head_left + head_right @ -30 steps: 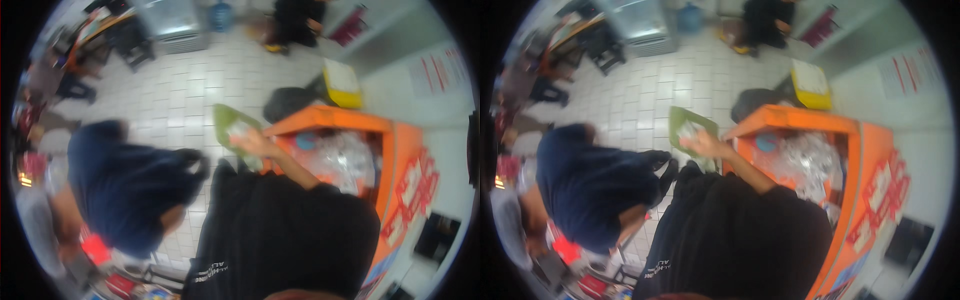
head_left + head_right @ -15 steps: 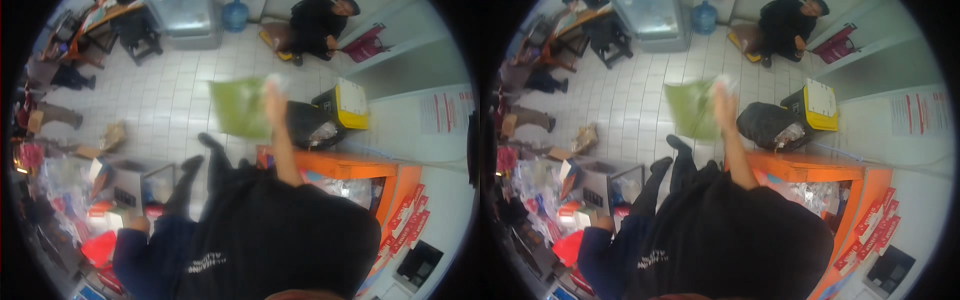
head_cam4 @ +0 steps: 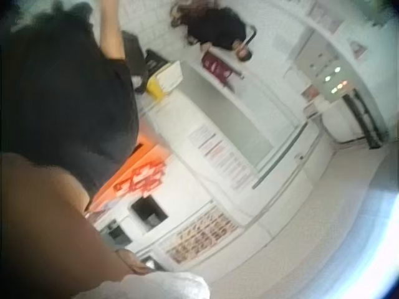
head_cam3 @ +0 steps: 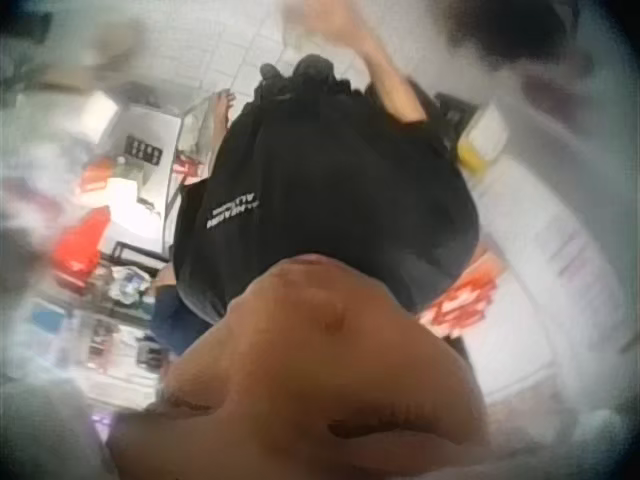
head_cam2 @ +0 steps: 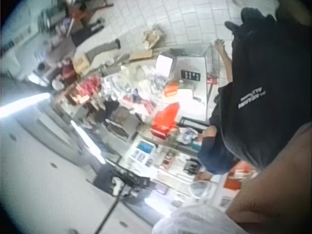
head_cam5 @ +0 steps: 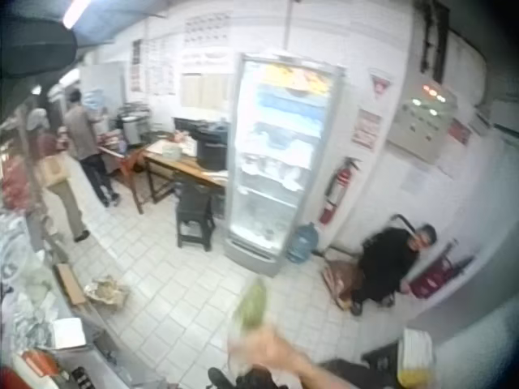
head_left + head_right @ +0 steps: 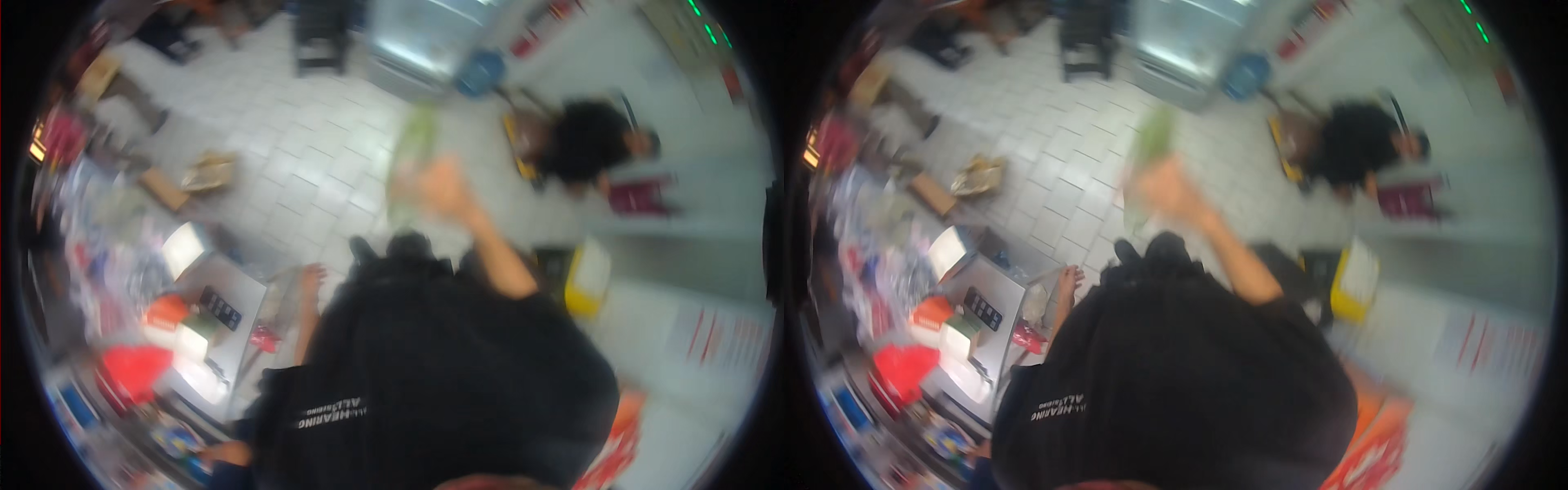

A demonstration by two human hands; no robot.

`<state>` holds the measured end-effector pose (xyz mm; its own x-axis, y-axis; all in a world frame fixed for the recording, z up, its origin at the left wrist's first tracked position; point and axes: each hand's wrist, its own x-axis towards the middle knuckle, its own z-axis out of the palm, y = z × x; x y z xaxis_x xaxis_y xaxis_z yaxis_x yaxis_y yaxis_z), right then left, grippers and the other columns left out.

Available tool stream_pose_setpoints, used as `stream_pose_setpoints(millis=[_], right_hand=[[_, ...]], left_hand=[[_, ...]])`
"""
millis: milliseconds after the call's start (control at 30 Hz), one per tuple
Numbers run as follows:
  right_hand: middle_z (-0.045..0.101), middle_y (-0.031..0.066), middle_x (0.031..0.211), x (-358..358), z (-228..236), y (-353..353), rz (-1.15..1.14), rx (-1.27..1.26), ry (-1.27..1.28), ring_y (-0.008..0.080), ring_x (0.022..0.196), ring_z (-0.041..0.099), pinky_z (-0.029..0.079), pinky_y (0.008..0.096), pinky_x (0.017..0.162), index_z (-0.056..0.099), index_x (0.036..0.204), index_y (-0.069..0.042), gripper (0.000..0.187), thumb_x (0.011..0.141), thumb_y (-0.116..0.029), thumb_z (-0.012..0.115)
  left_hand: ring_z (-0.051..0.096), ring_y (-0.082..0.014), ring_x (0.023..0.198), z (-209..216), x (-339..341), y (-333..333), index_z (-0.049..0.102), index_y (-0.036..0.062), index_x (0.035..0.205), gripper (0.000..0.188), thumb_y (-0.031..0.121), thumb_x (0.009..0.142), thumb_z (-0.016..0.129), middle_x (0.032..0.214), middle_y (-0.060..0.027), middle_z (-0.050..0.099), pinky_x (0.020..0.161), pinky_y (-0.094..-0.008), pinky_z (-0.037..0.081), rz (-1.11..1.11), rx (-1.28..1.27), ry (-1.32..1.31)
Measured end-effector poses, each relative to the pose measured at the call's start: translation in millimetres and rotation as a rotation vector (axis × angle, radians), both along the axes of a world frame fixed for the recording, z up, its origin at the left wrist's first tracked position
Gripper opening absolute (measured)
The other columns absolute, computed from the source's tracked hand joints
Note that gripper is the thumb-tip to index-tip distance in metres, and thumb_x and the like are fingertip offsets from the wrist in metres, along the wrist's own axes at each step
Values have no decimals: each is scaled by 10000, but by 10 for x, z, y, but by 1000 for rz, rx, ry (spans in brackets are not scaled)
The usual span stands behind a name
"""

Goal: The person scoops green paste from a large container into a plastic bag, stirs the remaining paste with a spoon, and then places strips of adhesive bandages into a small box.

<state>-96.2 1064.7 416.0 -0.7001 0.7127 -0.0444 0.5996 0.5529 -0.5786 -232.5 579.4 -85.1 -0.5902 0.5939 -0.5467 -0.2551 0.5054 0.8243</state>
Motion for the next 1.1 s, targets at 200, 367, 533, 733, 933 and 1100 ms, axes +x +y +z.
stream_pose_setpoints(millis=[200,367,533,733,933,1100], right_hand=[[705,233,1073,-958,780,231,561,-430,505,289,1033,722,578,443,845,656,1159,67,361,1045,-262,561],[690,155,871,-1839,286,771,36,79,493,236,777,670,536,399,714,678,1020,40,326,1013,-282,633],[668,83,716,-2720,201,1384,337,437,578,188,522,597,496,331,539,703,863,27,370,996,-319,687],[698,154,678,-3716,396,2198,485,320,960,175,557,597,482,336,533,750,882,56,390,987,-316,702],[632,115,607,-4681,-126,2863,813,392,601,211,517,524,411,421,517,682,725,10,456,964,-377,705],[684,103,688,-5443,16,2545,751,396,877,182,503,513,369,353,502,676,794,7,330,977,-267,670]], left_hand=[[718,-207,870,882,-632,745,668,44,1159,325,320,1002,601,1002,-160,742,689,-382,556,291,-30,-27],[724,-234,846,843,-446,918,676,79,1156,293,317,998,610,928,-167,749,707,-372,559,403,-249,-236],[714,-245,801,242,-176,231,719,59,1060,378,414,937,672,896,-158,744,718,-409,569,17,-332,494],[713,-225,816,1220,-188,1081,703,53,1055,336,372,955,663,896,-136,724,664,-369,570,707,-383,-196],[721,-197,806,1524,-948,2059,701,19,1040,266,270,993,628,878,-132,739,754,-345,574,829,-371,255],[720,-216,856,1874,-1507,2616,671,-7,1123,333,300,1008,612,957,-142,741,768,-359,567,1080,-211,190]])
